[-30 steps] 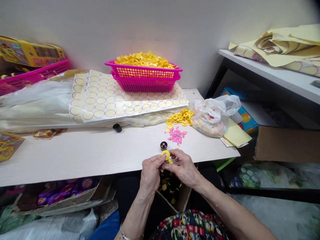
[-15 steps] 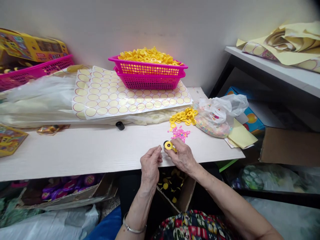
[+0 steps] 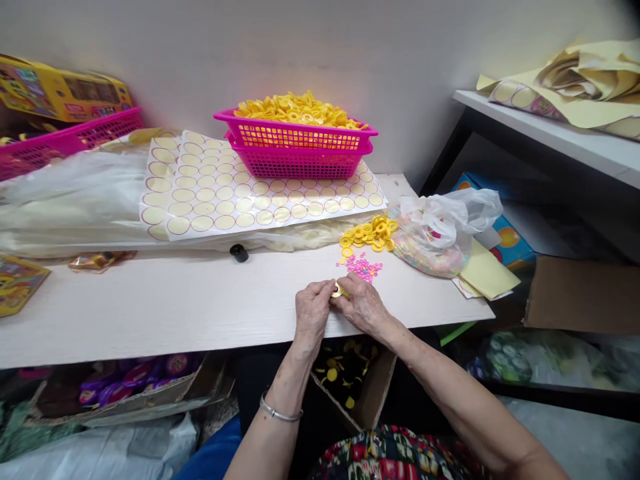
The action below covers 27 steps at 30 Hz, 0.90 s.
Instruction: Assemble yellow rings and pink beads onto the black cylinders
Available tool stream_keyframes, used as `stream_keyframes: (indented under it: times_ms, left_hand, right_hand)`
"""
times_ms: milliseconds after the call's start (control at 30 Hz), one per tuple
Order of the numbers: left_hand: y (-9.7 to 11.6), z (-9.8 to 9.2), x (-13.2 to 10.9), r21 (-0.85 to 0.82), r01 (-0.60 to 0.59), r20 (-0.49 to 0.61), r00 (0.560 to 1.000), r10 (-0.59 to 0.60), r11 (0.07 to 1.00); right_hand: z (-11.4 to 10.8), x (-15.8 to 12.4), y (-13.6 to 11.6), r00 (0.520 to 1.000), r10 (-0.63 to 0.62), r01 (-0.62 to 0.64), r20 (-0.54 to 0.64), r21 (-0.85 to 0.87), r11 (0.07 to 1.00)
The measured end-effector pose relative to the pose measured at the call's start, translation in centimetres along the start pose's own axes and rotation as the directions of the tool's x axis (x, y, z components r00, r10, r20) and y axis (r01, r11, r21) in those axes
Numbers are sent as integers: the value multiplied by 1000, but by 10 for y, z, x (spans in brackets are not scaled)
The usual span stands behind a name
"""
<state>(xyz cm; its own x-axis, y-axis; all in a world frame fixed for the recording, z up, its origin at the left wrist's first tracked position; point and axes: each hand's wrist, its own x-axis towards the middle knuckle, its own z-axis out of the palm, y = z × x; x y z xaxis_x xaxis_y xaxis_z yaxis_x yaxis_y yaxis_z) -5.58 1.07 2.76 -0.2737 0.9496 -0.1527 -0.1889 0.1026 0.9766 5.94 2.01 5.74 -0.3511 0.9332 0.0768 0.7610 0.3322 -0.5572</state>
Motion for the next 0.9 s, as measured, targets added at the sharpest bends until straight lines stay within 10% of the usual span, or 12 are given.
stream_keyframes:
  times_ms: [200, 433, 900]
  left_hand:
    - [0, 3, 0, 36, -15, -32, 999, 16, 999]
    - [4, 5, -1, 54, 22, -85, 996, -18, 998]
    - [-7, 9, 9, 144, 15, -104, 995, 0, 989]
  right_hand:
    - [5, 1, 9, 1000, -18, 19, -8, 389, 921]
    - [18, 8, 8, 914, 301, -380, 272, 834, 400]
    - [31, 12, 11, 892, 393, -347, 222, 894, 283]
